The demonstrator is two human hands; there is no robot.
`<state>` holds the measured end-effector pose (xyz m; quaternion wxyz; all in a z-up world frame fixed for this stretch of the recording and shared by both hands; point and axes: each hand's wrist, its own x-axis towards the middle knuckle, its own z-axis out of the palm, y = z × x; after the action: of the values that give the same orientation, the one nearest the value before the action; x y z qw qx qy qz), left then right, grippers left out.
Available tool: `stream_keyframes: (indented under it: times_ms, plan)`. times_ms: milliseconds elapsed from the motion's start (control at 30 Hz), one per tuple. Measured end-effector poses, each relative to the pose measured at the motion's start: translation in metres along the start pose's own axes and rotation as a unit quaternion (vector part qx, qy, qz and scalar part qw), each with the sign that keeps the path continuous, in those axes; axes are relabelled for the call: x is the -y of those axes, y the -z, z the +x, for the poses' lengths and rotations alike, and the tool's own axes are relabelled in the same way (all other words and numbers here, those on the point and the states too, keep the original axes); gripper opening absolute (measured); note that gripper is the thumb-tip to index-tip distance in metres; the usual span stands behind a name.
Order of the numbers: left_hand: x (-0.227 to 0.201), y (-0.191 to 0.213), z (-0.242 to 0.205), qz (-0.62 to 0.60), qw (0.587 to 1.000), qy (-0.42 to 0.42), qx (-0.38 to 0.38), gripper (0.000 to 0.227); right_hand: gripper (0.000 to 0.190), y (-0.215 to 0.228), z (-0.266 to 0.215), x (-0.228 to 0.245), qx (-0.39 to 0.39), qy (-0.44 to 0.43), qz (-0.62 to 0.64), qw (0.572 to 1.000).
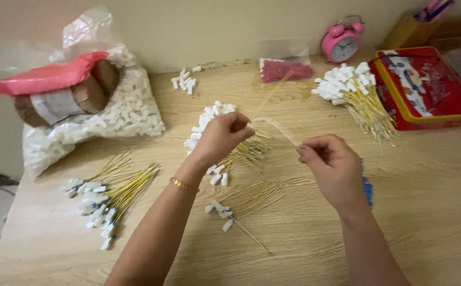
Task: Manual assembly of wire connectors by attaching small plastic components.
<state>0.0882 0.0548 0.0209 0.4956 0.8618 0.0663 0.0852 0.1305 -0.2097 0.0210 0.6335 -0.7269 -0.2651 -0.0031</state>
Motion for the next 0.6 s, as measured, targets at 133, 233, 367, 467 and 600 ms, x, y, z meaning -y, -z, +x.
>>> stream_keyframes:
  times_ms: [133,233,367,467,600]
  plan:
    - [0.026,-0.007,-0.033,-0.193,0.978,0.053,-0.054,0.031,0.015,-0.011,-0.011,0.02,-0.056,0.064,0.017,0.996]
    - [0.024,-0.012,-0.056,-0.3,0.945,0.085,-0.099,0.038,0.017,-0.018,-0.015,0.016,-0.091,0.026,0.075,0.993]
    - [0.002,-0.019,-0.08,-0.304,0.946,0.08,-0.077,0.035,0.015,-0.046,-0.019,0.026,-0.012,0.041,0.078,0.996]
    - [-0.013,-0.027,-0.094,-0.288,0.954,0.051,-0.07,0.034,0.014,-0.063,-0.018,0.024,0.033,0.059,0.078,0.995]
    - [-0.015,-0.038,-0.108,-0.216,0.973,-0.018,-0.082,0.027,0.01,-0.071,-0.02,0.015,0.061,0.019,0.097,0.993]
